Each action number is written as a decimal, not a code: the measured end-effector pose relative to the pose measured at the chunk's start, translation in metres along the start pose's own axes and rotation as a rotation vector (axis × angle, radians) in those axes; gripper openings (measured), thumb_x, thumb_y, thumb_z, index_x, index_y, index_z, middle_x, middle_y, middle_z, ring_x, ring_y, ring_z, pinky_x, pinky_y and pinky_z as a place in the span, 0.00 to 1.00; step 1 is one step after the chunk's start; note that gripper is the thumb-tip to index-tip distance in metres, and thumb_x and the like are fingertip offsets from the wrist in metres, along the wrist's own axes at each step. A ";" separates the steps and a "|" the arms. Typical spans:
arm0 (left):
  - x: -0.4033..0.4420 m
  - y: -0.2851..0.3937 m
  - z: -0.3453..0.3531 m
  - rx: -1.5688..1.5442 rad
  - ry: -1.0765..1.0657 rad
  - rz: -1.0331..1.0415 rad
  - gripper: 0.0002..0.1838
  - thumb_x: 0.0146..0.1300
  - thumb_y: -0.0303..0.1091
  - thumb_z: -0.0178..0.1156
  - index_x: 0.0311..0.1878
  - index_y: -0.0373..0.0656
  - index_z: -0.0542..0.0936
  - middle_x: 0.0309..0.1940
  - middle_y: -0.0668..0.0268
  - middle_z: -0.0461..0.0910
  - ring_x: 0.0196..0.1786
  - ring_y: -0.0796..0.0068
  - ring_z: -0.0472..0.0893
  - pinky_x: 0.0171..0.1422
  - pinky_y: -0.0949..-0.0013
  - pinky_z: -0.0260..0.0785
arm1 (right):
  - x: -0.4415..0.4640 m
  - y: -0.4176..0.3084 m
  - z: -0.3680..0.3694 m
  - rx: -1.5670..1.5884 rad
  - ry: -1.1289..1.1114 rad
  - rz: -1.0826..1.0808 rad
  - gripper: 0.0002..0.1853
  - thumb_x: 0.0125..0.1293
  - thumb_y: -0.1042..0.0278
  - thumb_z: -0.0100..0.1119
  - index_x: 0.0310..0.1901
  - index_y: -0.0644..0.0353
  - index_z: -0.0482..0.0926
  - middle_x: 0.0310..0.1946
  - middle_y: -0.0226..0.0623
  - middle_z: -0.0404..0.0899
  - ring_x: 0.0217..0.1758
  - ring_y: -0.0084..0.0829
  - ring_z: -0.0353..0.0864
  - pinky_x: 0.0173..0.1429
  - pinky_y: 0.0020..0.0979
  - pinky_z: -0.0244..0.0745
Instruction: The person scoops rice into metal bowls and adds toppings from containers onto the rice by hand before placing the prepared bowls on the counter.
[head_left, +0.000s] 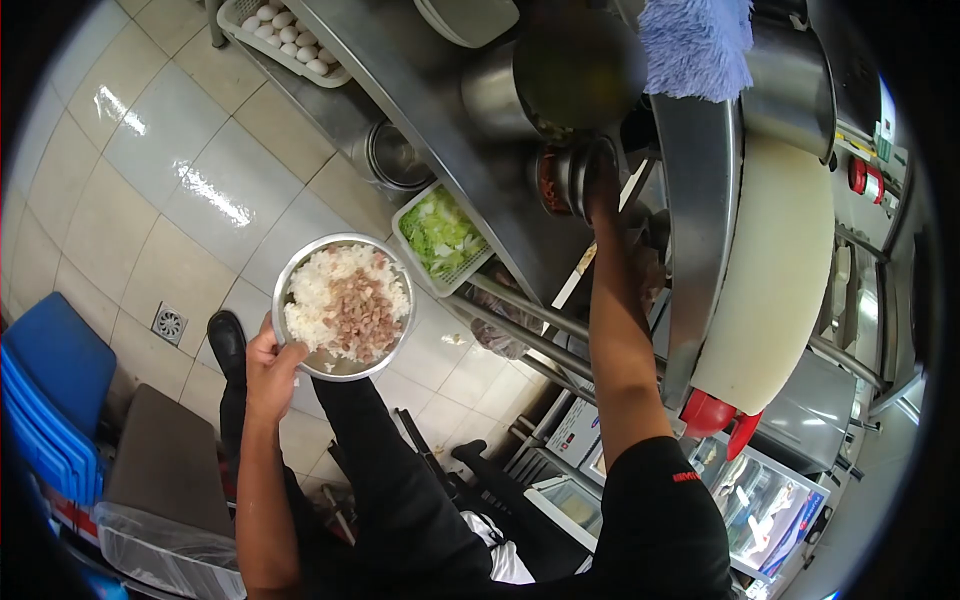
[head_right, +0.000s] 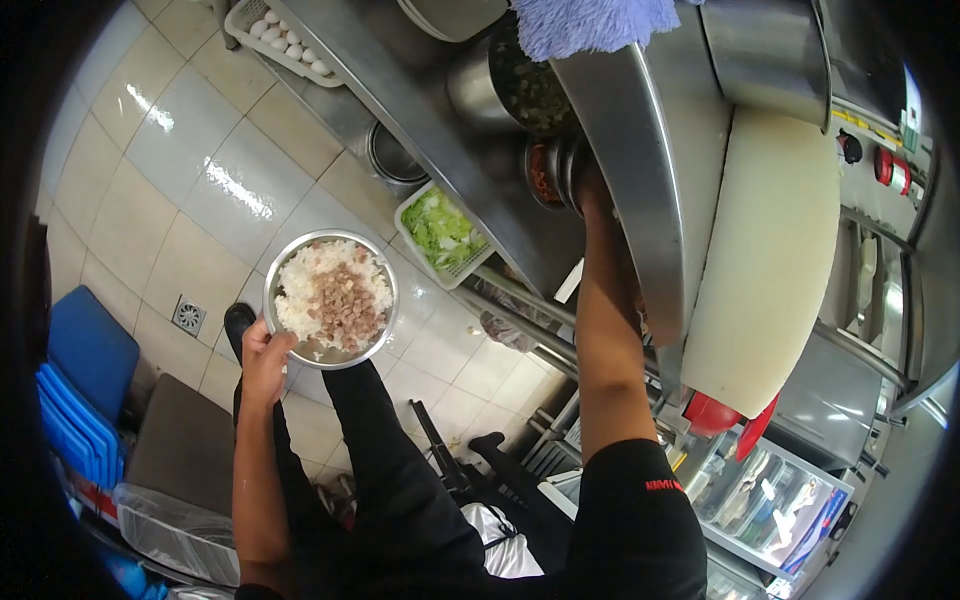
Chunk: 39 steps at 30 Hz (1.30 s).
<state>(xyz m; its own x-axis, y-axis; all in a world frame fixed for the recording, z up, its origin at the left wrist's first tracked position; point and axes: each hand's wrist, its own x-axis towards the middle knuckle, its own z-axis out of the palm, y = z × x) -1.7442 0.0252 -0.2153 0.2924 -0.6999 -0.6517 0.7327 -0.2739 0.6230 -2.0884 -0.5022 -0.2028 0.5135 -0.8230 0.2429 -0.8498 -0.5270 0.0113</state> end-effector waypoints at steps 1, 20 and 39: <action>0.000 0.001 0.001 -0.001 -0.003 -0.012 0.14 0.49 0.17 0.51 0.41 0.31 0.78 0.49 0.66 0.72 0.45 0.79 0.75 0.47 0.77 0.67 | -0.002 0.002 0.004 -0.012 0.009 -0.001 0.20 0.69 0.63 0.43 0.58 0.64 0.69 0.54 0.45 0.72 0.58 0.37 0.71 0.62 0.31 0.62; 0.075 -0.003 0.104 -0.119 -0.212 0.039 0.10 0.50 0.21 0.54 0.36 0.31 0.79 0.43 0.70 0.72 0.31 0.84 0.70 0.33 0.79 0.62 | -0.073 -0.078 -0.094 1.151 0.090 0.333 0.09 0.66 0.65 0.53 0.44 0.59 0.73 0.29 0.29 0.72 0.27 0.21 0.72 0.34 0.22 0.70; 0.048 0.019 0.088 0.068 -0.153 0.186 0.10 0.49 0.20 0.55 0.37 0.31 0.79 0.50 0.66 0.72 0.38 0.81 0.72 0.42 0.78 0.64 | -0.155 -0.359 -0.140 0.404 -0.389 -0.214 0.33 0.63 0.68 0.45 0.69 0.66 0.50 0.70 0.61 0.40 0.73 0.60 0.37 0.74 0.49 0.34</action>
<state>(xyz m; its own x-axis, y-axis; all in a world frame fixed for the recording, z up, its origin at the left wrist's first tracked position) -1.7704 -0.0713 -0.1967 0.3184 -0.8326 -0.4533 0.6304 -0.1712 0.7572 -1.8791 -0.1559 -0.1083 0.7386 -0.6670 -0.0976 -0.6497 -0.6657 -0.3671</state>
